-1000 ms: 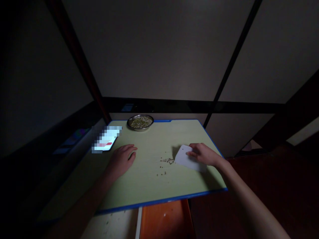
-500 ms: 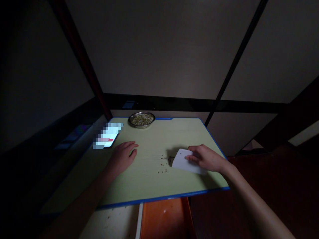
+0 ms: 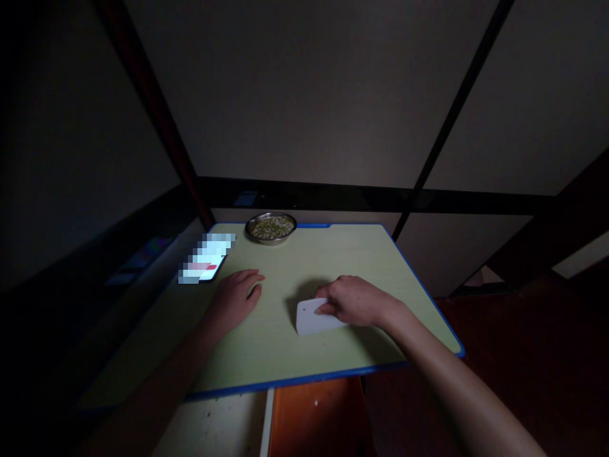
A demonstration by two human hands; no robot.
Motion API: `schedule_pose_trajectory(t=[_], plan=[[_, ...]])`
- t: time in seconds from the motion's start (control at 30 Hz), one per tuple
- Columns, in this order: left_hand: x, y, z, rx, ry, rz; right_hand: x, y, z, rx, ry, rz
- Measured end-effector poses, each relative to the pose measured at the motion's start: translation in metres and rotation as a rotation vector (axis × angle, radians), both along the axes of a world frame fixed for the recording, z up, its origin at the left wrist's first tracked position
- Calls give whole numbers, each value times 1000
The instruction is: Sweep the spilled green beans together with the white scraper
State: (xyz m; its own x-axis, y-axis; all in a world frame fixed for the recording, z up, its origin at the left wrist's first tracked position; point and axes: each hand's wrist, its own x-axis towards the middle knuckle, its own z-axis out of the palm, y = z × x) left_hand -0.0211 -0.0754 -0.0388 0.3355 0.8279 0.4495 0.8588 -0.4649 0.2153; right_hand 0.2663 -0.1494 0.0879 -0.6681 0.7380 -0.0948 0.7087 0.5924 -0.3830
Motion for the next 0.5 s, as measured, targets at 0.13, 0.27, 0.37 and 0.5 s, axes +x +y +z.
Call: schedule_pose_trajectory(t=[0.13,0.27,0.37,0.5], plan=[[0,0,1,1,-6,-8,0,14,-2,-19,-15,9],[0,0,0,8,-3,-6,0,23,1,-38,-23,-21],[0,0,-1,17,-8,-3,1,25,7,-67,4,-27],[-1,1,-1,18,-9,-9,7,22,17,-120,12,24]])
